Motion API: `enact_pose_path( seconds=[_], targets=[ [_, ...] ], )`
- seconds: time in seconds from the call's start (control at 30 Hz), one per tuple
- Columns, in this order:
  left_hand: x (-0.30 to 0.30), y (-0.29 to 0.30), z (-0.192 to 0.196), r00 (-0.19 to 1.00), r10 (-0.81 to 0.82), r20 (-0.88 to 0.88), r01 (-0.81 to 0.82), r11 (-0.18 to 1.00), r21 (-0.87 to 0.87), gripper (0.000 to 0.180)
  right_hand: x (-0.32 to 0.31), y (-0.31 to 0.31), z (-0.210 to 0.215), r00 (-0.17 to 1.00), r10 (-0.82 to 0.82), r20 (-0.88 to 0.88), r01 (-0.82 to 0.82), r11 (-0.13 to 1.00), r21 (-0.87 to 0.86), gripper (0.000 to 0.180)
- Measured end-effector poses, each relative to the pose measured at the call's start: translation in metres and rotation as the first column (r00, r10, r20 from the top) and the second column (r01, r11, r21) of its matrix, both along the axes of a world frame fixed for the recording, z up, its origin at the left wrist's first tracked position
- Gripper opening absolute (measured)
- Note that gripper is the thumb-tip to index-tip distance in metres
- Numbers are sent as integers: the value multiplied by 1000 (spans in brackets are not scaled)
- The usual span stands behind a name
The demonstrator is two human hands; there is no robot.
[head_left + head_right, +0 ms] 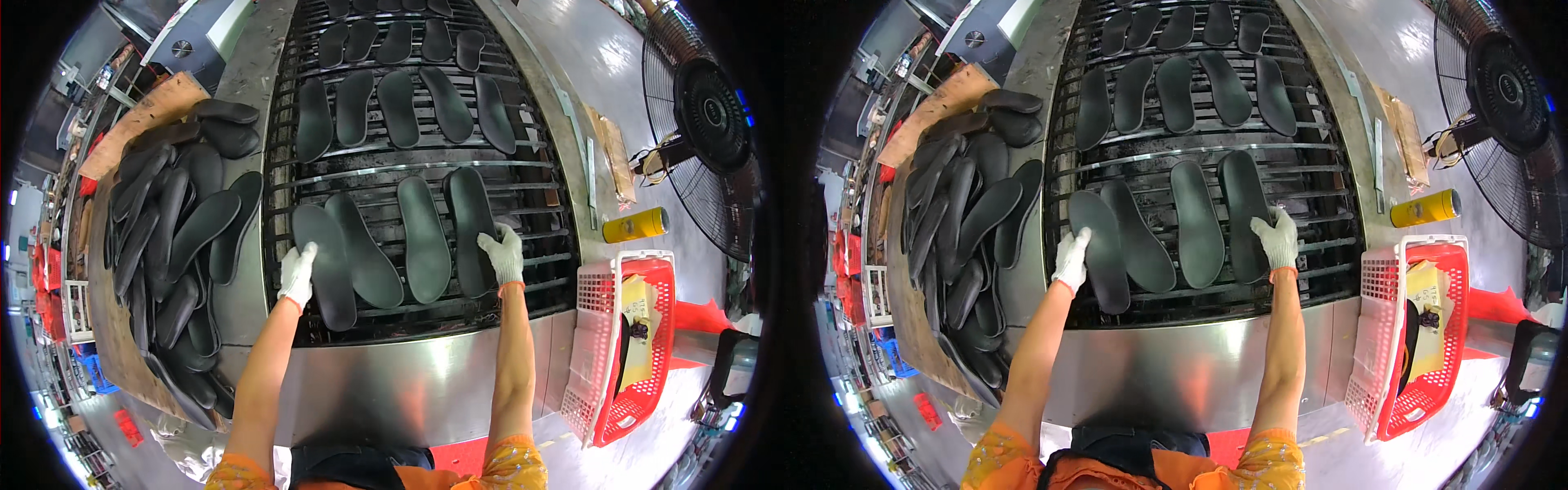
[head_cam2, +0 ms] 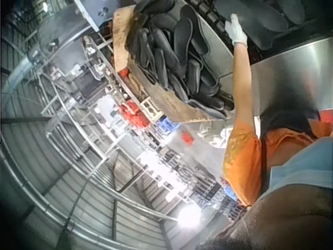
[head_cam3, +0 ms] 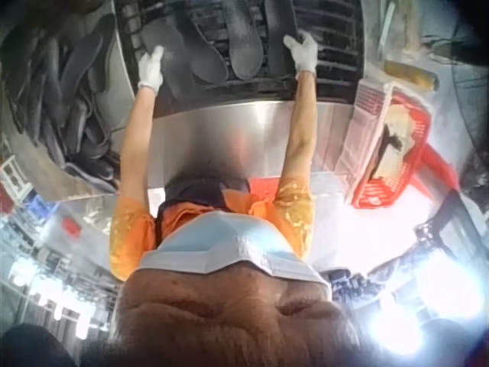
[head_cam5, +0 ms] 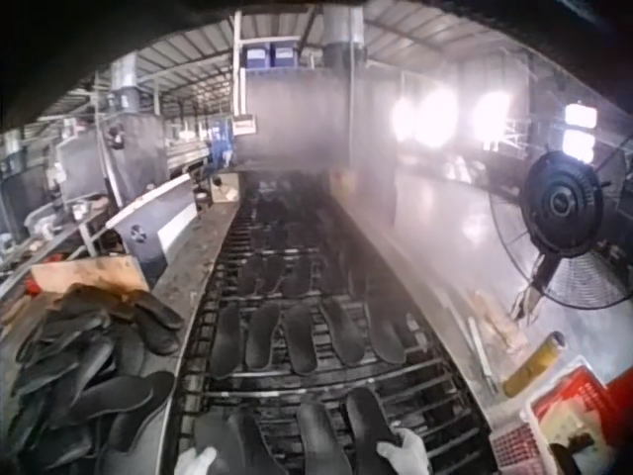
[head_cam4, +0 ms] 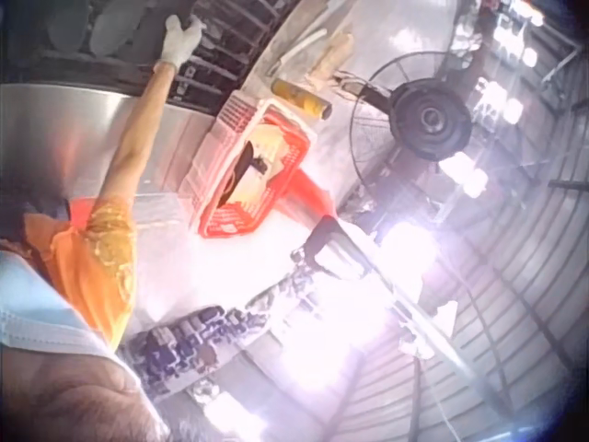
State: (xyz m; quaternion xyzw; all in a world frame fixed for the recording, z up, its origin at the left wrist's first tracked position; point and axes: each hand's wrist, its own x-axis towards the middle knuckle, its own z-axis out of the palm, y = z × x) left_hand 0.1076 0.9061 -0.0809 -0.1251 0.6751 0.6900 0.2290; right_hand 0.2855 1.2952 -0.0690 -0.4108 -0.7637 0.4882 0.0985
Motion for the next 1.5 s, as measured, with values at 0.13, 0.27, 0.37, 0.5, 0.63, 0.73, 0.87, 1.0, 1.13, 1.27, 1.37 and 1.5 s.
enact_pose_path(
  seconds=[0.13,0.27,0.37,0.5,0.63,0.73,0.87,1.0,1.13,1.27,1.37,1.5],
  targets=[
    [2,-6,1,998,66,-1,-66,996,58,32,-16,-12,29,965,-52,256,-48,928,368,72],
    [-9,13,-2,994,-109,22,107,992,70,39,-35,-43,46,891,2,454,-252,834,491,98],
    [-18,42,-4,975,-212,-62,210,977,-31,35,-42,-37,39,878,-32,478,-243,830,502,98],
    [-27,68,-3,956,-253,-150,241,966,-94,34,-41,-20,38,932,-42,359,-142,871,471,97],
    [-34,63,-14,975,-191,-111,189,982,-26,33,-35,22,32,925,-120,360,-109,825,554,89],
    [-38,49,-29,984,-105,-144,95,993,-75,33,-28,52,26,909,-105,404,-149,822,550,86],
    [-41,34,-33,989,-39,-145,19,990,-138,34,-22,55,18,916,-95,389,-156,810,565,80],
    [-34,45,-10,945,-132,-298,-5,909,-418,39,-12,24,8,964,-59,260,-147,695,704,69],
    [-20,30,-10,879,-107,-464,-134,880,-456,46,-2,-51,12,990,76,116,-135,709,692,60],
    [19,-2,4,920,-26,-391,-128,924,-361,46,28,-133,10,962,269,35,-221,705,674,53],
    [63,-52,33,934,-126,-335,-42,891,-452,37,48,-203,15,912,410,-16,-312,718,623,49],
    [129,-133,57,950,83,-302,-189,920,-343,31,73,-291,19,846,525,-97,-413,759,504,40]
  ],
)
